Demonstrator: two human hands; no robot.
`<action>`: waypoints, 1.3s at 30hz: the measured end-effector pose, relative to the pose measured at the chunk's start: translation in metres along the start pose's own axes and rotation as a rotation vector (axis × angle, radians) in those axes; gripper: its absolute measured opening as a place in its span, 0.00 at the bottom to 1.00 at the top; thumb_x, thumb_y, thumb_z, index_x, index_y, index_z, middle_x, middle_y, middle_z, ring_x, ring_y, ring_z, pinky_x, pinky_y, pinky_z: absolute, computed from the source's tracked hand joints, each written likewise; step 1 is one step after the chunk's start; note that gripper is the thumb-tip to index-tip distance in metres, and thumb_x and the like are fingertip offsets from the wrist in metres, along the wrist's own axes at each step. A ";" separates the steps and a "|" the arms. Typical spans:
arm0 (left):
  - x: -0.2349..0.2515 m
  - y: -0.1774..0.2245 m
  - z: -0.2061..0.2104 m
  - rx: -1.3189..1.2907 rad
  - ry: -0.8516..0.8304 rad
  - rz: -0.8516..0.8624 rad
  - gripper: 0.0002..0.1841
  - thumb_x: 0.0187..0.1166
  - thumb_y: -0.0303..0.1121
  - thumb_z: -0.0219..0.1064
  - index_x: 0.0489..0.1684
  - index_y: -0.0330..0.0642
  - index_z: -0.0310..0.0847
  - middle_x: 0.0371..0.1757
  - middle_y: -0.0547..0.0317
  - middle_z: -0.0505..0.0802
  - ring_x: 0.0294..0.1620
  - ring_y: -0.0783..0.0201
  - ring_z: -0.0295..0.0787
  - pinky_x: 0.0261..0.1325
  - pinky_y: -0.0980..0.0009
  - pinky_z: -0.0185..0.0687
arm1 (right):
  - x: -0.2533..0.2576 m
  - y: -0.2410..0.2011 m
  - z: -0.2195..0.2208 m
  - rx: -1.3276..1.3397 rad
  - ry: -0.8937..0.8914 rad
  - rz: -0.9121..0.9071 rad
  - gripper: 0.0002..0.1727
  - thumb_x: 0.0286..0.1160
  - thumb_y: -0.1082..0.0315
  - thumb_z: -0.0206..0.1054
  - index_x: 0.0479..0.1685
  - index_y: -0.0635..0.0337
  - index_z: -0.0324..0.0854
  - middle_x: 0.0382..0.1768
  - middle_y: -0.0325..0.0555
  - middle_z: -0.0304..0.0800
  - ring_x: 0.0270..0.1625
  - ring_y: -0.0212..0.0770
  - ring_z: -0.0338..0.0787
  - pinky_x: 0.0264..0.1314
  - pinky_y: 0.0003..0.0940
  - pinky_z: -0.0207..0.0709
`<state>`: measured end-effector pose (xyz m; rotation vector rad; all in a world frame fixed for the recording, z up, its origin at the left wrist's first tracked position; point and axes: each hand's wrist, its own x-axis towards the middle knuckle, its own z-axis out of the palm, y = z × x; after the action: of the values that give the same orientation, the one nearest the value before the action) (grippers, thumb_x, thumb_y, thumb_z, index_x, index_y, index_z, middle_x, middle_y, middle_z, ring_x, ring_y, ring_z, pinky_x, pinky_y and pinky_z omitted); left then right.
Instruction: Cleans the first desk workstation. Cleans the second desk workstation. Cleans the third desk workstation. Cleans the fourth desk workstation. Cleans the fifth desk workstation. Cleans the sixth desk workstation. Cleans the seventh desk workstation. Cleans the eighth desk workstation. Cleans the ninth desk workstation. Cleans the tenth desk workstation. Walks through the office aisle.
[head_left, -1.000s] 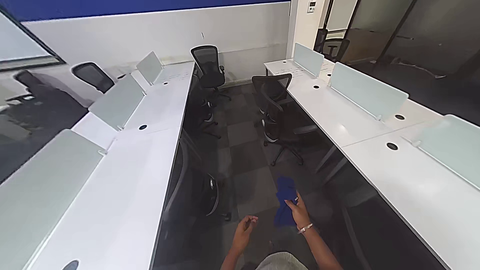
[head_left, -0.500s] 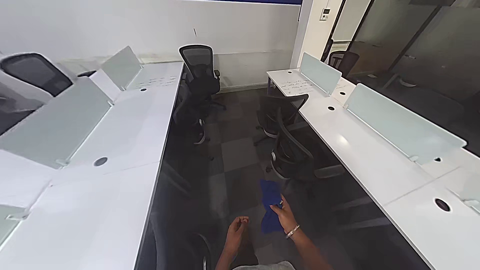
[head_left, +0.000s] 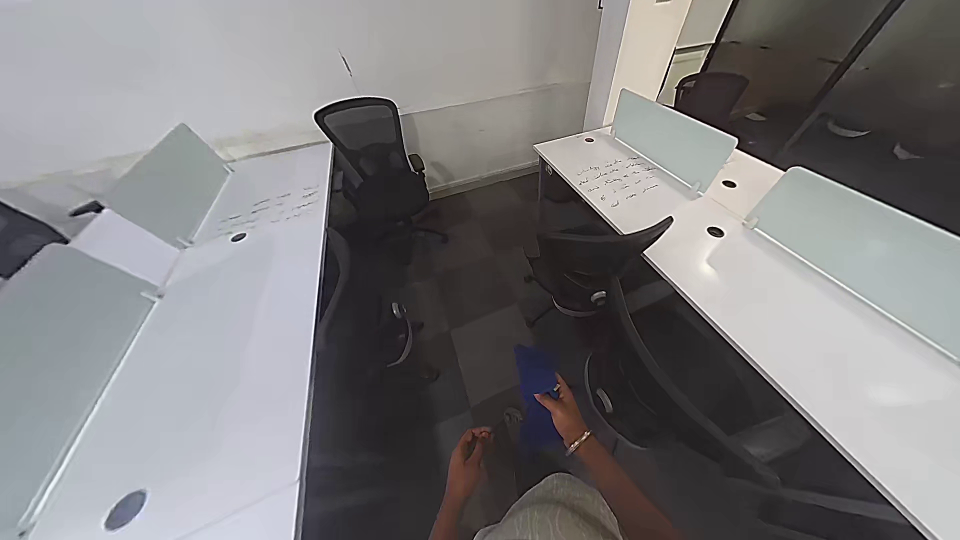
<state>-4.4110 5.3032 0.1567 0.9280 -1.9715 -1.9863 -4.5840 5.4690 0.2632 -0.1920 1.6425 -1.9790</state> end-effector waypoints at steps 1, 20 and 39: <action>0.028 0.007 -0.009 0.023 0.010 -0.017 0.14 0.86 0.32 0.59 0.58 0.30 0.82 0.53 0.47 0.93 0.52 0.60 0.93 0.56 0.61 0.90 | 0.030 -0.002 0.009 0.006 -0.006 0.016 0.32 0.73 0.82 0.66 0.80 0.73 0.64 0.68 0.57 0.83 0.67 0.33 0.85 0.73 0.27 0.78; 0.594 0.187 -0.123 0.122 -0.118 0.004 0.15 0.88 0.32 0.59 0.61 0.28 0.81 0.54 0.44 0.92 0.52 0.60 0.92 0.59 0.62 0.89 | 0.561 -0.090 0.146 -0.012 0.184 0.001 0.36 0.75 0.79 0.68 0.84 0.72 0.60 0.74 0.61 0.79 0.72 0.38 0.83 0.77 0.30 0.76; 1.007 0.348 0.013 0.240 -0.475 -0.052 0.14 0.87 0.31 0.58 0.59 0.29 0.80 0.53 0.49 0.93 0.51 0.64 0.93 0.57 0.67 0.90 | 0.916 -0.149 0.033 0.132 0.707 0.065 0.33 0.79 0.76 0.66 0.84 0.70 0.62 0.75 0.63 0.78 0.74 0.43 0.83 0.77 0.36 0.76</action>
<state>-5.3089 4.7306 0.1930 0.5892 -2.5026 -2.1898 -5.3827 5.0003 0.1966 0.6762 1.8681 -2.2339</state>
